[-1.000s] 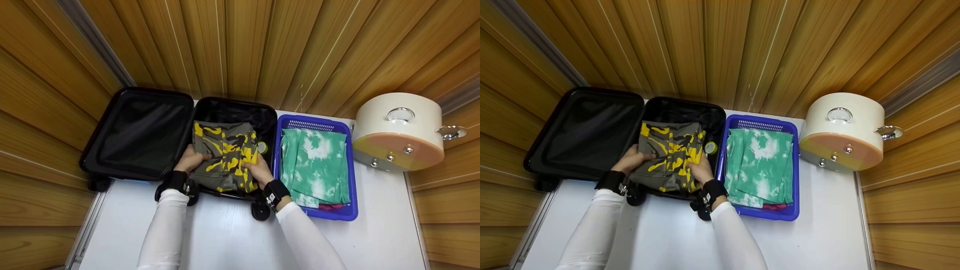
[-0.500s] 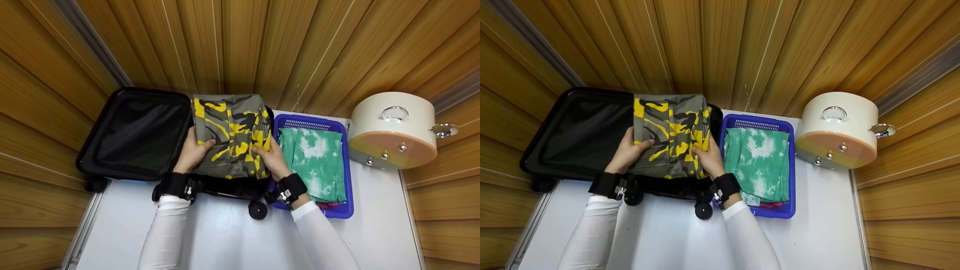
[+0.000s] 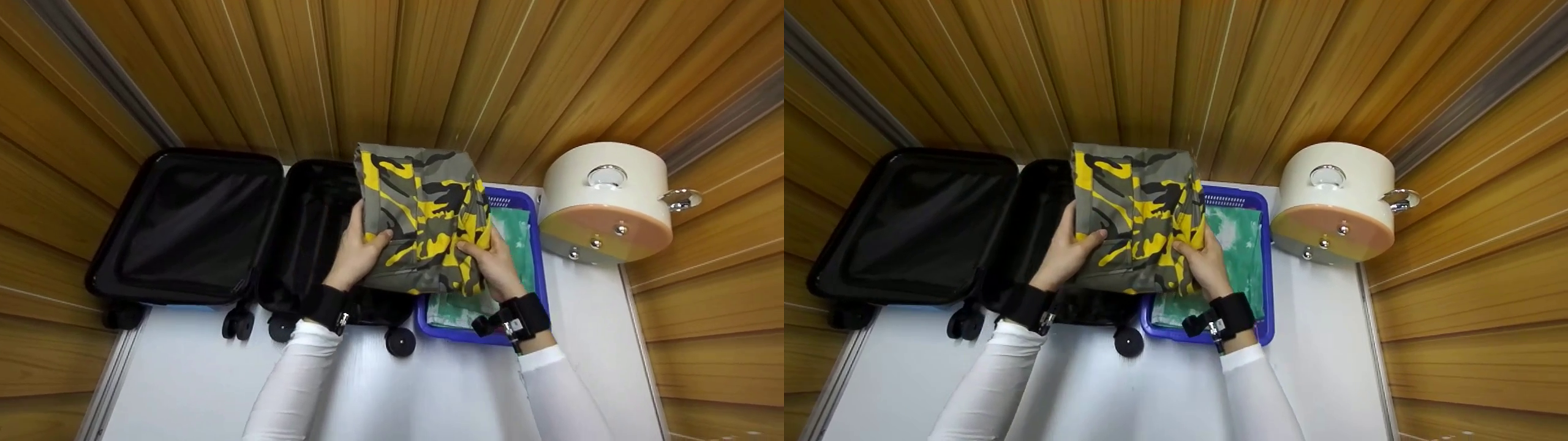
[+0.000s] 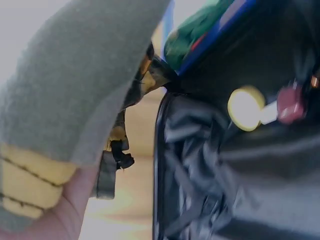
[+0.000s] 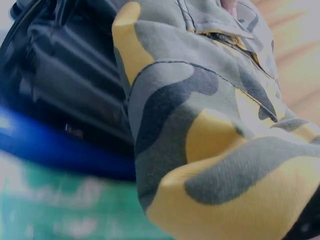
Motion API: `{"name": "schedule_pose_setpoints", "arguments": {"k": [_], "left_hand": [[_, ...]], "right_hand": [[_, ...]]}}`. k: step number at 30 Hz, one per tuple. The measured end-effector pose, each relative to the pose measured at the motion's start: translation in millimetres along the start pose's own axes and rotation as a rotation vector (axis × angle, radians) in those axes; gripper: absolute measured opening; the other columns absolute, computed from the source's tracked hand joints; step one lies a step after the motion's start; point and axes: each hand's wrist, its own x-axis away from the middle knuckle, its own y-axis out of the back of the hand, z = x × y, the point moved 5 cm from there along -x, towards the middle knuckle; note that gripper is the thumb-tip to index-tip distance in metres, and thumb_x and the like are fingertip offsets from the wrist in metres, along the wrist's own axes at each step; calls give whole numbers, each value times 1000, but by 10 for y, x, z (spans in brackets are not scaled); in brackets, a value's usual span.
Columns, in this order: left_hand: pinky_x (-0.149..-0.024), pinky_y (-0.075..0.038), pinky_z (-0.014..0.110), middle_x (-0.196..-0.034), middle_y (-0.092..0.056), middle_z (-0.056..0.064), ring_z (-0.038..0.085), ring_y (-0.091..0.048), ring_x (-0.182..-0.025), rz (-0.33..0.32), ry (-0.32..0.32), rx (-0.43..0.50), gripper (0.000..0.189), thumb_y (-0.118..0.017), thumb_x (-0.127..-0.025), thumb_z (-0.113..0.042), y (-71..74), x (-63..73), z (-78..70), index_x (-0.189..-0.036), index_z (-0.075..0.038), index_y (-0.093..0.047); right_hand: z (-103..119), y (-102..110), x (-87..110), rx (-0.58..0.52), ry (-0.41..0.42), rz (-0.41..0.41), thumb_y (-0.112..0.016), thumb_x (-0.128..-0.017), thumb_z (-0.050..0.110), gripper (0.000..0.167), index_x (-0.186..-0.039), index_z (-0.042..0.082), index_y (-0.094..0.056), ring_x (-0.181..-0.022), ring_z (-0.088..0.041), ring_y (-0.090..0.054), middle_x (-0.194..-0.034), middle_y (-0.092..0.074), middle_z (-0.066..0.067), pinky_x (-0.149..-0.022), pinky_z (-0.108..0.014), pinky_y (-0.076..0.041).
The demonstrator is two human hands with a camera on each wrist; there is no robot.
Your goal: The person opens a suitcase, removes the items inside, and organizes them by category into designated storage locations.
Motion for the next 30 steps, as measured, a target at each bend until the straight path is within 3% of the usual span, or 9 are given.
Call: {"name": "schedule_pose_setpoints", "arguments": {"k": [7, 13, 18, 21, 25, 30], "left_hand": [[-111, -45, 46, -147, -56, 23, 34, -58, -130, 84, -1, 22, 85, -70, -92, -22, -572, -4, -39, -163, -5, -27], [-117, -40, 44, -154, -48, 25, 33, -51, -139, 178, -13, 25, 86, -68, -93, -22, -990, -1, -83, -164, -4, -22], [-120, -36, 42, -158, -42, 27, 34, -46, -144, 221, -82, 37, 84, -67, -96, -16, -1191, 15, -156, -163, 1, -20], [-122, -34, 43, -162, -36, 28, 36, -40, -148, 255, -86, 27, 83, -66, -98, -16, -1303, 31, -157, -163, 2, -18], [-123, -31, 44, -166, -28, 27, 37, -34, -151, 296, -51, 6, 82, -64, -100, -16, -1439, 57, -72, -164, 2, -16], [-123, -31, 45, -164, -31, 29, 38, -36, -150, 307, 14, -1, 82, -63, -99, -12, -1535, 111, 153, -163, 4, -15]], "right_hand": [[-143, 549, 89, 63, -25, -104, -70, -98, 10, 59, -151, 9, -43, -94, -14, -68, -115, -61, -4, -79, -28, -59], [-207, 936, 201, 81, -43, -190, -69, -99, 10, 67, -158, 14, -36, -99, -12, -62, -117, -57, 2, -84, -24, -54], [-234, 1123, 280, -15, 14, -269, -69, -98, 4, 51, -143, 17, -50, -95, -12, -65, -111, -62, 3, -82, -25, -57], [-281, 1208, 317, -52, 25, -309, -68, -98, 1, 43, -134, 18, -53, -92, -12, -67, -107, -63, 4, -80, -25, -58], [-406, 1291, 330, -30, -27, -306, -67, -98, 2, 52, -144, 19, -48, -93, -10, -65, -107, -62, 6, -81, -24, -56], [-600, 1326, 300, 12, -127, -212, -64, -100, 3, 64, -155, 20, -37, -93, -10, -65, -110, -59, 4, -82, -27, -57]]}}
